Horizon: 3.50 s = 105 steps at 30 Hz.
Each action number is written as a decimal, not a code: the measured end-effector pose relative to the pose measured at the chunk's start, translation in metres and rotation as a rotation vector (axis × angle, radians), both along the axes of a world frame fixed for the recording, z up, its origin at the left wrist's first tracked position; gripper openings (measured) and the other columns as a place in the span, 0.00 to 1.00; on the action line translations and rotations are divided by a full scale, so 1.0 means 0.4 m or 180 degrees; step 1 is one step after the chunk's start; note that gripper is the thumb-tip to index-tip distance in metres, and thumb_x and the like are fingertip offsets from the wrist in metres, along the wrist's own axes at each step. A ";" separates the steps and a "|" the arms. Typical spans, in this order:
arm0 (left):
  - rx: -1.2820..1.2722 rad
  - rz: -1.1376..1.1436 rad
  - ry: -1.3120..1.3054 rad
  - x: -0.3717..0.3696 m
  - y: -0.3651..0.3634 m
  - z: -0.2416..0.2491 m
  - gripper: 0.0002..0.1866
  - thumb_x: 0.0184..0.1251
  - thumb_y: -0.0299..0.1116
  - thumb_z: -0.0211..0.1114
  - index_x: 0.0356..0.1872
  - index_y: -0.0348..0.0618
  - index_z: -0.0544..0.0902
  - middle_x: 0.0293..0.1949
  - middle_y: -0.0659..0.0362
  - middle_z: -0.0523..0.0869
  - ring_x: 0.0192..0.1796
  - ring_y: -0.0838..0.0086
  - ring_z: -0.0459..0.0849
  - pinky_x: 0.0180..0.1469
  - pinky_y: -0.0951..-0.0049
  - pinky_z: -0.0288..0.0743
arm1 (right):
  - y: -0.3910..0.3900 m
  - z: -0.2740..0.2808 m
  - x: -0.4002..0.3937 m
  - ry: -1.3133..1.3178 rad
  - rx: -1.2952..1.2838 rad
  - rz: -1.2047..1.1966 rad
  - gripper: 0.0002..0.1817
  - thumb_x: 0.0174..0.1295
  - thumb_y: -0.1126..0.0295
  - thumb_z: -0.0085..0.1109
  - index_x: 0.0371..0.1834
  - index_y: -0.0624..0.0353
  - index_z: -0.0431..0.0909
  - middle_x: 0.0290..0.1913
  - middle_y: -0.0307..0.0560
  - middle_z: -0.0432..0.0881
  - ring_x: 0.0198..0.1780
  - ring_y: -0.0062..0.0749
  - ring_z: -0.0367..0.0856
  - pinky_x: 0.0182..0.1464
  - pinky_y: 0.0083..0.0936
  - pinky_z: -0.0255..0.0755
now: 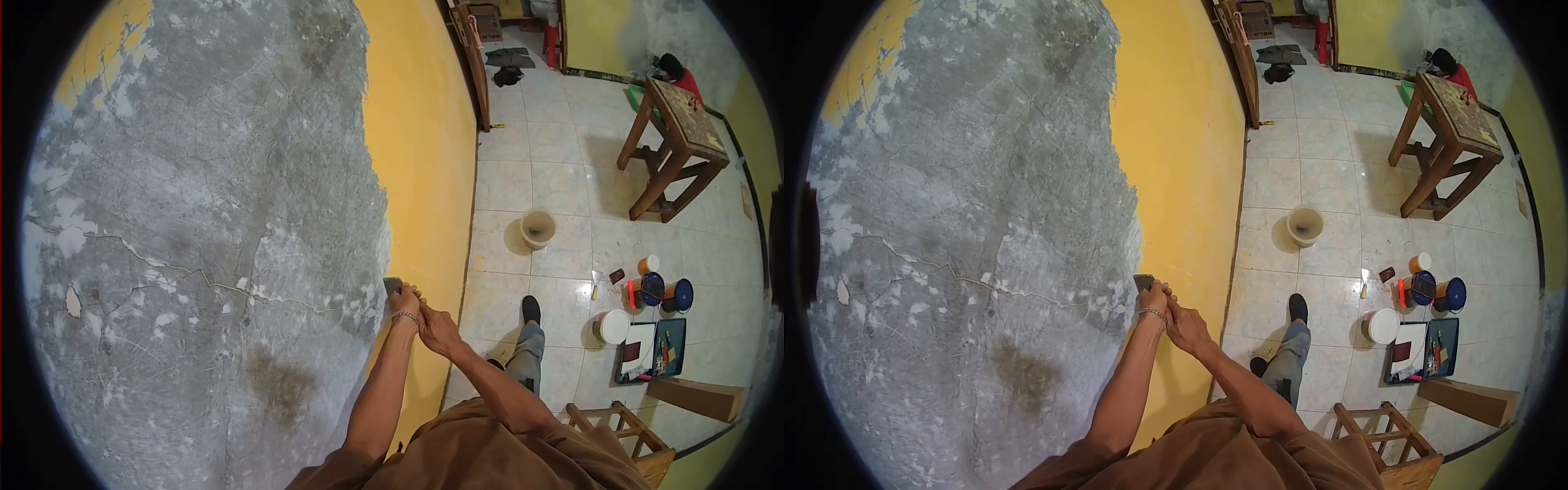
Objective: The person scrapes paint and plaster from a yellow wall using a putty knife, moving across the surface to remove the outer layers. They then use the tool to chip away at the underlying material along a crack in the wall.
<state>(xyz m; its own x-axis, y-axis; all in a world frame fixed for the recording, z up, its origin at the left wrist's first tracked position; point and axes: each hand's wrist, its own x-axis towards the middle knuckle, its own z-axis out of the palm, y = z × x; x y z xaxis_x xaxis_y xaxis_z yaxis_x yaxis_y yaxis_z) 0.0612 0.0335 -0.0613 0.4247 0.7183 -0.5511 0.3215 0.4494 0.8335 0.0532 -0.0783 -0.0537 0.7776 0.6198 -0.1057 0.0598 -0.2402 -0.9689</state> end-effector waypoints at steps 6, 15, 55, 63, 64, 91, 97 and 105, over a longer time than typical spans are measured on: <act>-0.0208 0.0223 -0.0126 -0.097 -0.006 -0.007 0.10 0.69 0.33 0.50 0.28 0.40 0.72 0.21 0.61 0.73 0.20 0.76 0.71 0.22 0.75 0.70 | -0.020 -0.009 -0.079 -0.0281 0.0083 0.0225 0.15 0.65 0.68 0.46 0.51 0.61 0.73 0.30 0.67 0.79 0.32 0.61 0.79 0.35 0.46 0.72; -0.0187 0.0262 -0.0068 -0.006 -0.013 -0.009 0.10 0.67 0.32 0.52 0.27 0.38 0.71 0.22 0.58 0.74 0.20 0.74 0.72 0.22 0.74 0.71 | -0.015 -0.020 -0.017 -0.0406 -0.0183 0.0012 0.16 0.66 0.66 0.47 0.54 0.58 0.71 0.32 0.64 0.80 0.34 0.59 0.79 0.35 0.46 0.72; -0.0386 0.0120 -0.0413 -0.100 -0.053 0.077 0.13 0.62 0.36 0.60 0.37 0.34 0.74 0.32 0.54 0.80 0.28 0.68 0.80 0.28 0.69 0.78 | -0.055 -0.021 -0.121 0.0003 0.0291 0.0013 0.26 0.66 0.66 0.49 0.69 0.50 0.61 0.32 0.58 0.76 0.34 0.49 0.78 0.40 0.39 0.71; -0.0526 0.0359 -0.0331 -0.092 -0.006 0.057 0.07 0.60 0.32 0.59 0.30 0.42 0.71 0.24 0.58 0.77 0.20 0.74 0.74 0.20 0.73 0.72 | -0.043 -0.004 -0.122 -0.0346 0.0024 0.0135 0.23 0.67 0.65 0.46 0.66 0.49 0.64 0.30 0.59 0.76 0.33 0.53 0.77 0.38 0.41 0.71; -0.0529 0.0312 -0.0274 -0.093 -0.008 0.062 0.05 0.62 0.31 0.57 0.32 0.42 0.72 0.24 0.59 0.77 0.21 0.74 0.74 0.22 0.72 0.73 | -0.038 -0.005 -0.123 -0.0337 -0.0030 0.0057 0.23 0.67 0.64 0.46 0.66 0.49 0.66 0.29 0.58 0.77 0.32 0.52 0.78 0.38 0.42 0.71; -0.0253 0.0411 -0.0035 -0.022 -0.040 0.054 0.15 0.71 0.38 0.49 0.30 0.36 0.73 0.22 0.59 0.74 0.19 0.74 0.71 0.22 0.75 0.70 | -0.028 -0.006 -0.028 -0.0430 -0.0232 0.0164 0.13 0.65 0.66 0.48 0.48 0.58 0.74 0.30 0.64 0.79 0.34 0.61 0.79 0.32 0.45 0.73; -0.0270 0.0358 0.0040 -0.047 -0.029 0.051 0.16 0.71 0.39 0.48 0.30 0.36 0.73 0.22 0.59 0.73 0.19 0.74 0.70 0.21 0.74 0.69 | -0.029 0.018 -0.051 -0.0366 -0.0122 0.0123 0.13 0.65 0.66 0.49 0.50 0.57 0.75 0.31 0.64 0.80 0.35 0.60 0.80 0.33 0.44 0.73; -0.0177 0.0436 0.0040 -0.034 -0.017 0.033 0.16 0.72 0.37 0.49 0.26 0.38 0.72 0.21 0.59 0.75 0.18 0.74 0.71 0.19 0.73 0.69 | -0.027 0.022 -0.047 -0.0280 -0.0028 -0.0007 0.14 0.66 0.64 0.48 0.52 0.55 0.75 0.30 0.65 0.79 0.34 0.61 0.79 0.34 0.45 0.74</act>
